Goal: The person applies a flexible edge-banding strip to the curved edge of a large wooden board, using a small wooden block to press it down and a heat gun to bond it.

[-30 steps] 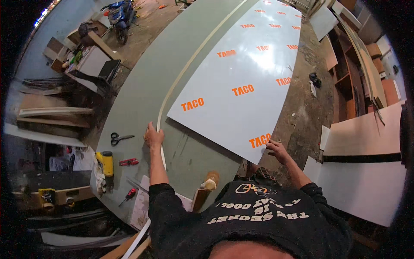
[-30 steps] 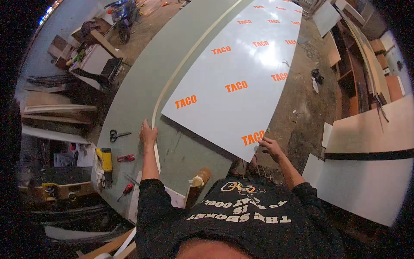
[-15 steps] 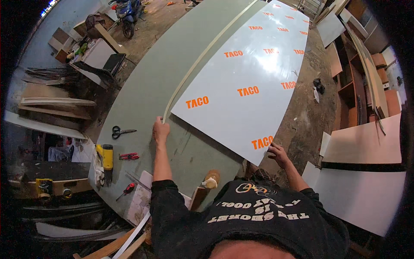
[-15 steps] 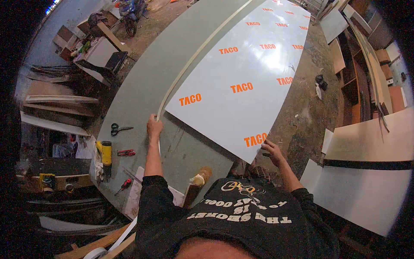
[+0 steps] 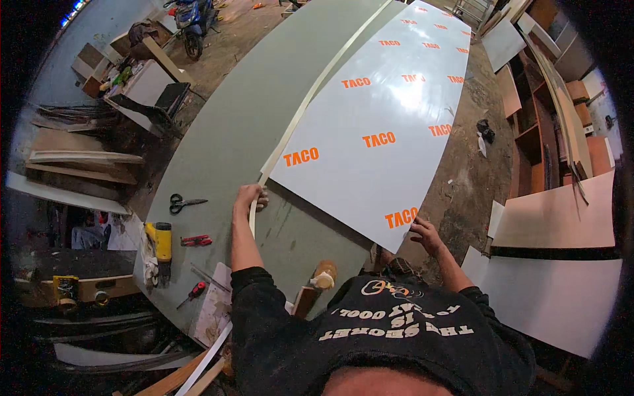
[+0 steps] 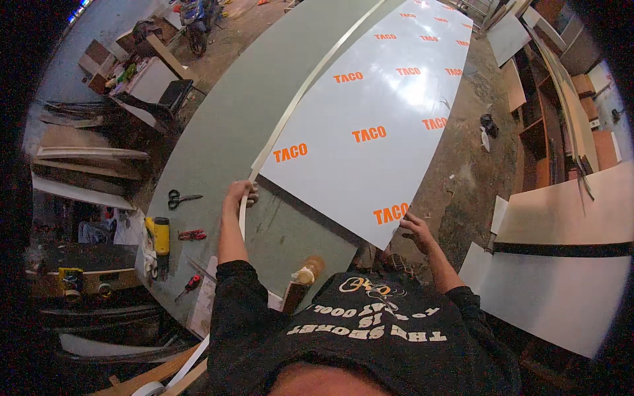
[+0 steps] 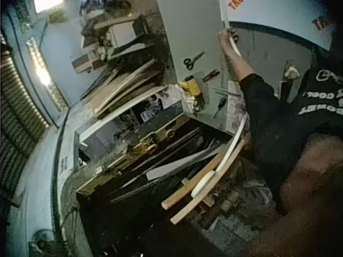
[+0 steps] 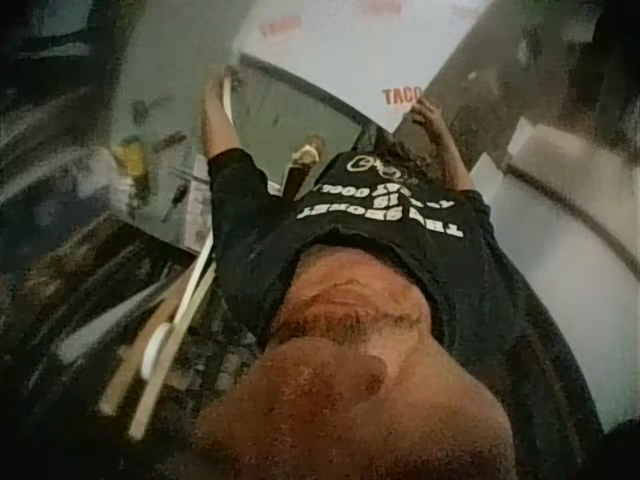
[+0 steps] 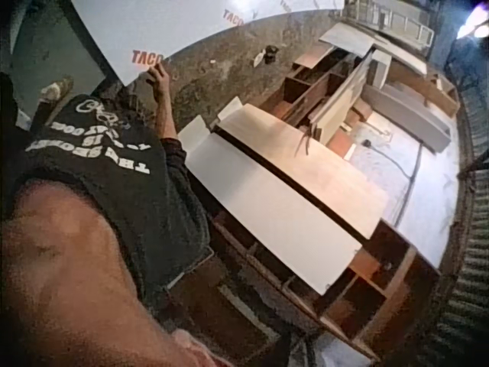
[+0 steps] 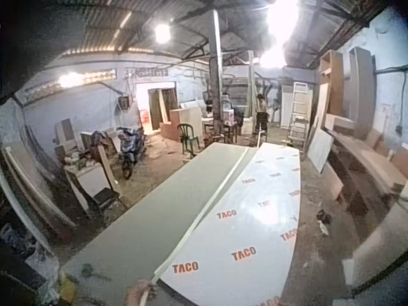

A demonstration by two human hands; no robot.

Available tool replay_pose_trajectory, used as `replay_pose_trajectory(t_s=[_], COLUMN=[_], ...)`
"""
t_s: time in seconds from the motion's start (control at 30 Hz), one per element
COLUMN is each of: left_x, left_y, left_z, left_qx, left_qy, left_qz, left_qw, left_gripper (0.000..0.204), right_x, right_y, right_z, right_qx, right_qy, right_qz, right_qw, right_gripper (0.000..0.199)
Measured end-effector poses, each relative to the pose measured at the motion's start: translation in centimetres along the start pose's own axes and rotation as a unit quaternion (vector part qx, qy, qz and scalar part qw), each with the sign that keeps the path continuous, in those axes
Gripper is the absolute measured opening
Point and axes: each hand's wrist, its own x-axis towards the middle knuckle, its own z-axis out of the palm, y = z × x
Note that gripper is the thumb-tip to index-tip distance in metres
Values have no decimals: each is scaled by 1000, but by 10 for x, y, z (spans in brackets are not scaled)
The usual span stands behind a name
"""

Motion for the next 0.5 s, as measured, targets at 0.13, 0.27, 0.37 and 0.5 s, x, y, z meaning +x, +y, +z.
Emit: replay_pose_trajectory(t_s=[0.13,0.27,0.37,0.5], left_x=[-8,-8,-12,-22], left_y=[2,-1,-5,-8], left_z=[2,3,8,13], left_qx=[111,190,129,169], left_qy=[-43,-53,-78,-69], left_qz=[108,217,213,212], left_qw=[987,956,965,960], left_gripper=[27,37,52,62], right_x=[-3,-9,-14,-18], right_y=[-5,-10,-9,4], right_z=[2,3,0,-11], right_qx=[-19,-74,-92,-76], right_qy=[12,21,17,12], right_qz=[4,6,49,103], right_qw=[1000,997,994,992], right_gripper=[69,77,87,95])
